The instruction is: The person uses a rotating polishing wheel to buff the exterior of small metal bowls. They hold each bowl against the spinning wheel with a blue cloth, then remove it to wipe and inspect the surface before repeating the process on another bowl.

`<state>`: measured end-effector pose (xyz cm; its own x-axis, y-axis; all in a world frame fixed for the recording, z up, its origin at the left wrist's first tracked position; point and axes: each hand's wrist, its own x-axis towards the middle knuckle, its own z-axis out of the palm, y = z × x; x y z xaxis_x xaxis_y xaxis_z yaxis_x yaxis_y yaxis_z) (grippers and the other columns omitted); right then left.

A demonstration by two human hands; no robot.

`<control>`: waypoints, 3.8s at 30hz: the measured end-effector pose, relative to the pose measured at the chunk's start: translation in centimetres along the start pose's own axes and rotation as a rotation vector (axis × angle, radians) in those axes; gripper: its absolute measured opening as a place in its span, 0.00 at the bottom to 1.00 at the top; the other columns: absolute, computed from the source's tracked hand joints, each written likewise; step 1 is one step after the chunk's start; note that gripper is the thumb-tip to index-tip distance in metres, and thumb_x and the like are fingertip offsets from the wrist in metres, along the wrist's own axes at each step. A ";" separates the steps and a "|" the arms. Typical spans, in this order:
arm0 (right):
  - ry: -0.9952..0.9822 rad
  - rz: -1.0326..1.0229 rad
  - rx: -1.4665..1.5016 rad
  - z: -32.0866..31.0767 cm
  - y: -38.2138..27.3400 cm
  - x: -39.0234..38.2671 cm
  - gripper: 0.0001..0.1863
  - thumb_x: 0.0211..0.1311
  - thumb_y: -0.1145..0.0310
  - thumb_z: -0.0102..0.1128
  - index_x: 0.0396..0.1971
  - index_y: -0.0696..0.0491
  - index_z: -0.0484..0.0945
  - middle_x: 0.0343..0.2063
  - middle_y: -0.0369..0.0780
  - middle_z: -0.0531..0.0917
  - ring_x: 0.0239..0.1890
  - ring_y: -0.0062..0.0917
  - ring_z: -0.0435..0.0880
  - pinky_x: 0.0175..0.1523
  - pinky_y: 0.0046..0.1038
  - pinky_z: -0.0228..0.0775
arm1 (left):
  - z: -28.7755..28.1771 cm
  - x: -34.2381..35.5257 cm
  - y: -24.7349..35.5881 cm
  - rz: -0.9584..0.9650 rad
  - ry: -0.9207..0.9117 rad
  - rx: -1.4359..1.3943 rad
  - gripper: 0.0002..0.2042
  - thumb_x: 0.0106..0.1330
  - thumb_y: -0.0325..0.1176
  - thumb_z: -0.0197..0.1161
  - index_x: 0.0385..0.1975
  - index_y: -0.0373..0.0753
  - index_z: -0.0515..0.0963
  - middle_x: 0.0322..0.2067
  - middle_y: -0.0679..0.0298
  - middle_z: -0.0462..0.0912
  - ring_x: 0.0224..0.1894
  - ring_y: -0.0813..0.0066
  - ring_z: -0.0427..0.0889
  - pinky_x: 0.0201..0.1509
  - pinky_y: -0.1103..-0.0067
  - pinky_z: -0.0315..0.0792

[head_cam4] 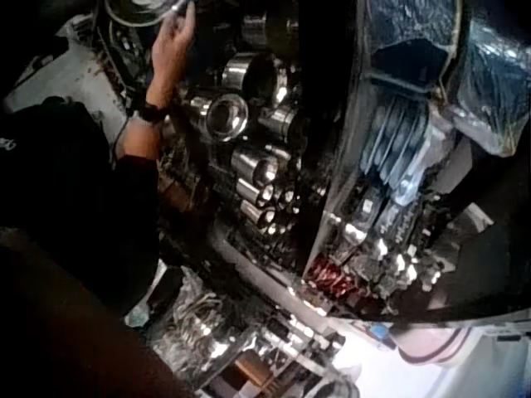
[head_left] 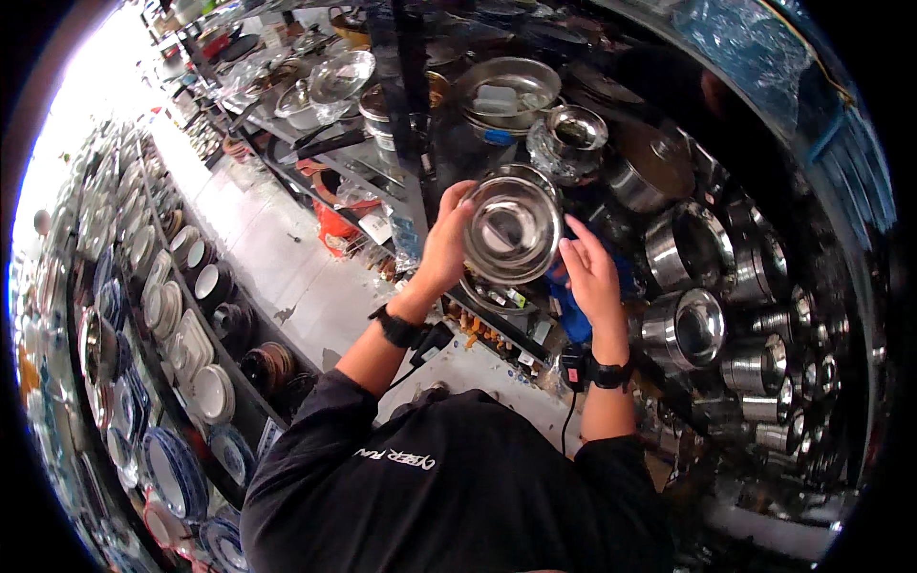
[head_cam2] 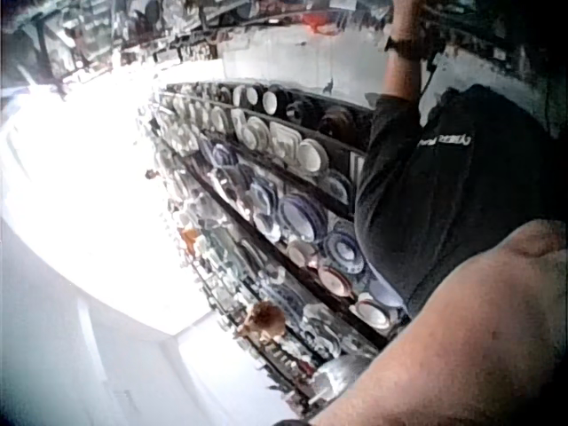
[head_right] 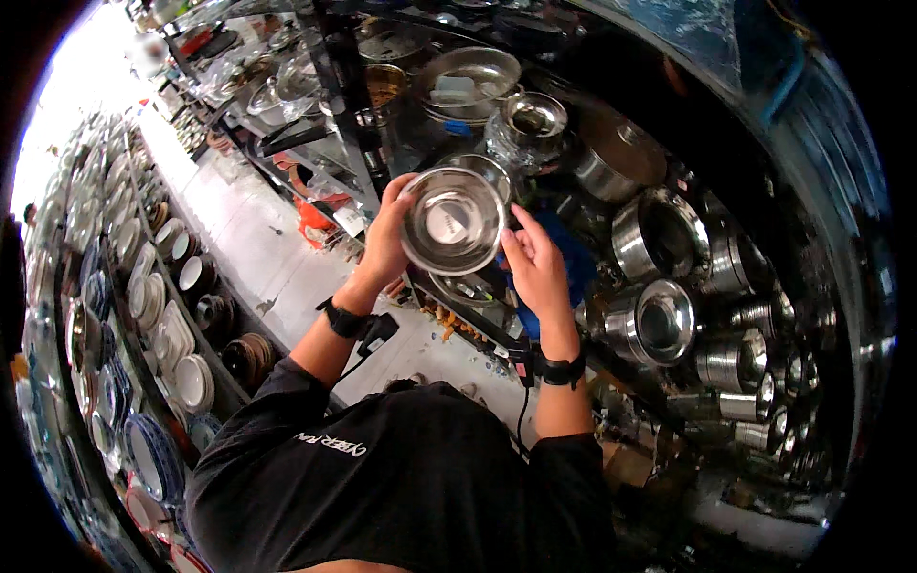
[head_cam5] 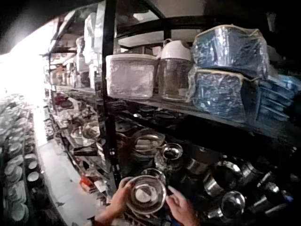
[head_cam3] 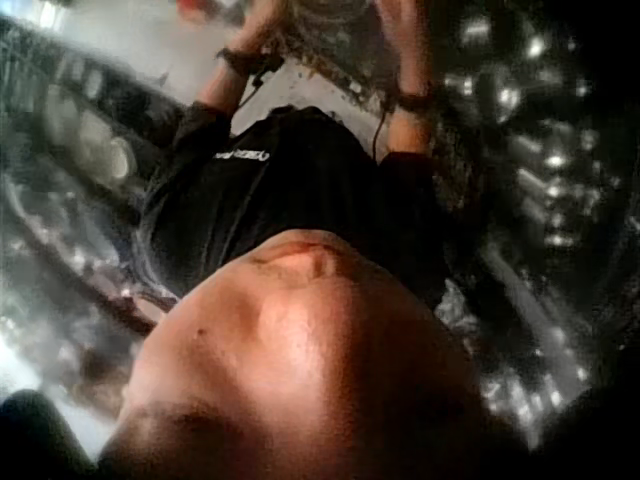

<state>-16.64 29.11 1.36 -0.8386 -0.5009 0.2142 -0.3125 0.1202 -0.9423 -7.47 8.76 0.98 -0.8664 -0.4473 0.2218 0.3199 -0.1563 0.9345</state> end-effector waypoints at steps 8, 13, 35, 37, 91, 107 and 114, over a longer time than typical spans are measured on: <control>0.061 -0.148 -0.179 0.8 4.5 7.0 0.23 0.62 0.71 0.54 0.57 0.60 0.68 0.30 0.46 0.84 0.30 0.23 0.80 0.39 0.25 0.70 | 1.4 5.9 -3.5 0.330 0.302 0.561 0.12 0.61 0.30 0.55 0.42 0.34 0.70 0.40 0.45 0.76 0.43 0.45 0.76 0.47 0.66 0.71; 0.055 -0.080 -0.300 0.4 5.9 8.9 0.24 0.62 0.69 0.53 0.57 0.61 0.68 0.29 0.48 0.83 0.30 0.28 0.81 0.38 0.29 0.71 | 2.1 7.0 -3.7 0.407 0.345 0.716 0.13 0.57 0.29 0.58 0.41 0.32 0.73 0.41 0.48 0.77 0.46 0.47 0.75 0.50 0.66 0.70; 0.077 0.024 -0.188 -2.0 3.8 -0.8 0.13 0.63 0.70 0.54 0.47 0.55 0.78 0.23 0.41 0.78 0.27 0.24 0.76 0.37 0.25 0.70 | 3.1 2.7 0.4 0.567 -0.352 0.586 0.14 0.55 0.25 0.62 0.42 0.34 0.77 0.38 0.52 0.79 0.41 0.55 0.78 0.43 0.73 0.73; 0.104 0.039 -0.194 -1.9 3.1 -4.7 0.08 0.60 0.73 0.57 0.38 0.56 0.81 0.25 0.41 0.80 0.28 0.25 0.79 0.36 0.26 0.71 | 4.5 1.2 -1.1 0.561 -0.745 0.338 0.09 0.57 0.24 0.62 0.38 0.33 0.78 0.34 0.54 0.80 0.35 0.60 0.80 0.38 0.76 0.73; 1.382 1.479 -0.123 -7.8 52.0 -70.5 0.18 0.47 0.65 0.61 0.39 0.56 0.77 0.27 0.46 0.83 0.25 0.31 0.82 0.29 0.32 0.74 | 31.0 -29.8 -40.8 -0.969 -1.730 0.922 0.10 0.66 0.36 0.55 0.42 0.38 0.76 0.37 0.65 0.82 0.38 0.77 0.80 0.38 0.80 0.72; 0.793 0.643 0.581 -21.5 15.5 -50.0 0.14 0.63 0.71 0.51 0.48 0.57 0.70 0.23 0.39 0.79 0.16 0.21 0.78 0.20 0.22 0.69 | 32.5 -22.2 -21.5 -0.945 -1.686 0.077 0.33 0.70 0.47 0.50 0.70 0.45 0.44 0.61 0.59 0.63 0.61 0.67 0.65 0.62 0.69 0.62; 0.389 0.627 0.539 -17.7 6.3 -33.3 0.21 0.65 0.72 0.53 0.57 0.55 0.67 0.22 0.34 0.79 0.16 0.17 0.75 0.22 0.20 0.70 | 22.3 -15.9 -14.9 -1.052 -0.999 -0.367 0.29 0.68 0.40 0.54 0.66 0.38 0.54 0.59 0.61 0.68 0.60 0.69 0.67 0.66 0.71 0.59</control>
<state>1.40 61.76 -7.16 -0.9063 -0.1428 -0.3977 0.4196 -0.1929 -0.8870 -6.99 37.87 -10.23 -0.6049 0.7543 -0.2552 -0.6558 -0.2902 0.6969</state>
